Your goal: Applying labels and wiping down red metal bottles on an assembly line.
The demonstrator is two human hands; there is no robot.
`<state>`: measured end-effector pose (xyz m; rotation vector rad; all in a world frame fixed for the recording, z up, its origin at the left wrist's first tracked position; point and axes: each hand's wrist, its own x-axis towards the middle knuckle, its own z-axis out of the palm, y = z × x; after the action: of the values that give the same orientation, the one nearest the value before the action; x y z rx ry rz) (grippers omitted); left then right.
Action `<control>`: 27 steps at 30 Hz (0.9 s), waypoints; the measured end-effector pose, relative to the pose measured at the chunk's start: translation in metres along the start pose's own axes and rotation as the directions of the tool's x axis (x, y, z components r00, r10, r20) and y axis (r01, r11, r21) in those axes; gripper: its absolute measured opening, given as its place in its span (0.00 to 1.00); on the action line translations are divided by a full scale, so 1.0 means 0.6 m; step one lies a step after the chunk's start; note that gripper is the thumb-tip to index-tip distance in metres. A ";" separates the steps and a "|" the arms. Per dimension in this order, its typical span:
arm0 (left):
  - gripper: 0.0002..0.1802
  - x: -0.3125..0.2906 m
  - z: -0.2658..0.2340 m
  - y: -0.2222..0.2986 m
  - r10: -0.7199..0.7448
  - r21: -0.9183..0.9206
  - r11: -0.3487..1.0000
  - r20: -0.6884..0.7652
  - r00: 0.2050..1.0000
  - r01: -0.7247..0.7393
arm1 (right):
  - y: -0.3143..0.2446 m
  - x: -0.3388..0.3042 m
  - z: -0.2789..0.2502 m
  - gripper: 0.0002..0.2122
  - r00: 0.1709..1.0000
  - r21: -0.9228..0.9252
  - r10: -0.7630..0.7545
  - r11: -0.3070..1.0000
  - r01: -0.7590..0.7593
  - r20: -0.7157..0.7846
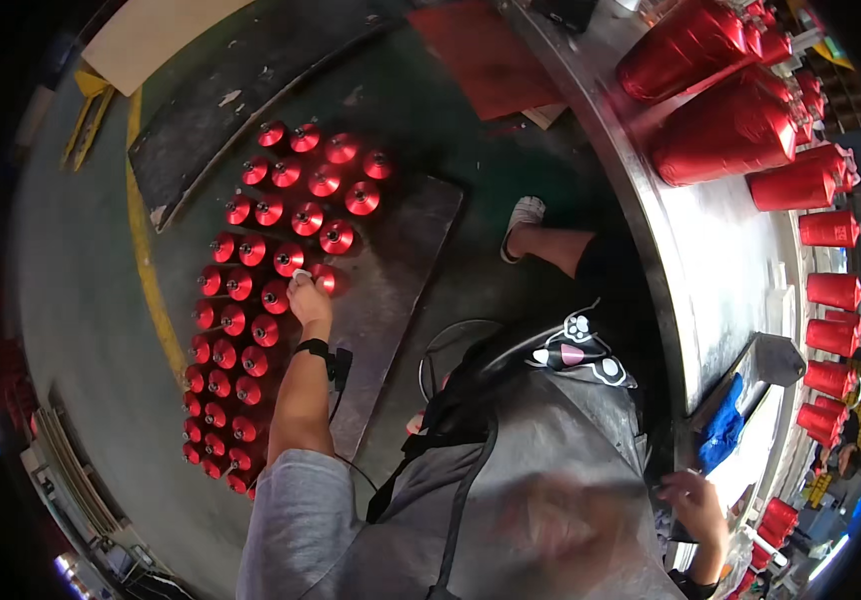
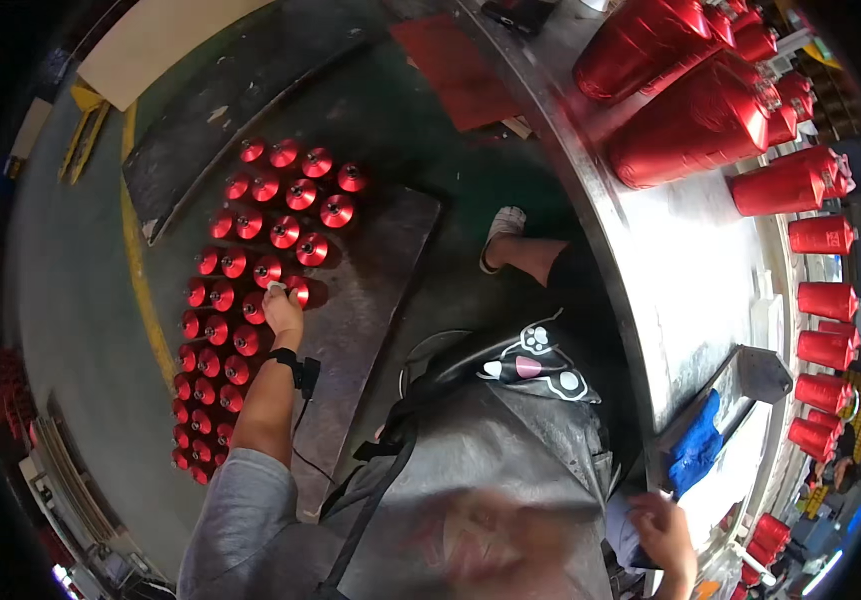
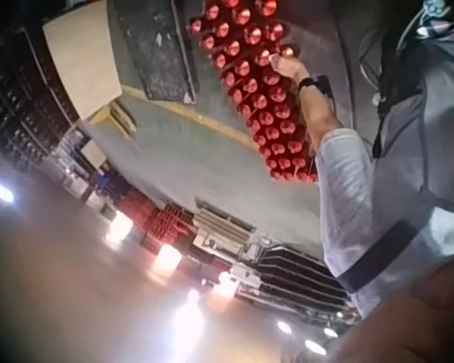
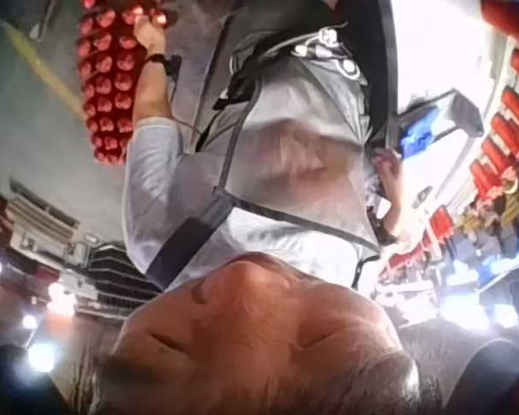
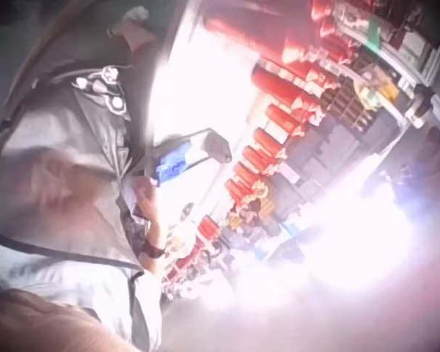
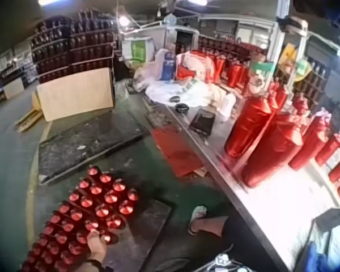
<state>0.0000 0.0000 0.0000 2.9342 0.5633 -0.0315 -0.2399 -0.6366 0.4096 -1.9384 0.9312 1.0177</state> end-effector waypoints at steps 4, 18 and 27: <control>0.21 0.015 0.010 -0.018 -0.072 0.050 0.996 0.024 0.997 0.071 | 0.060 0.012 0.080 0.16 0.998 -0.336 0.015 0.941 -0.036 -0.064; 0.25 0.069 0.081 -0.084 -0.035 0.142 0.989 -0.015 0.999 0.037 | 0.193 0.137 0.185 0.07 0.884 0.666 0.341 0.744 -0.047 -0.319; 0.27 0.070 0.001 0.173 0.113 -0.292 0.945 -0.143 0.983 -0.151 | 0.503 0.052 0.324 0.05 0.541 0.734 0.565 0.661 0.155 -0.623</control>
<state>0.0774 -0.0798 0.0124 2.6780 0.3486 0.2339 -0.5463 -0.6174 0.2203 -1.5022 1.8243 -0.3334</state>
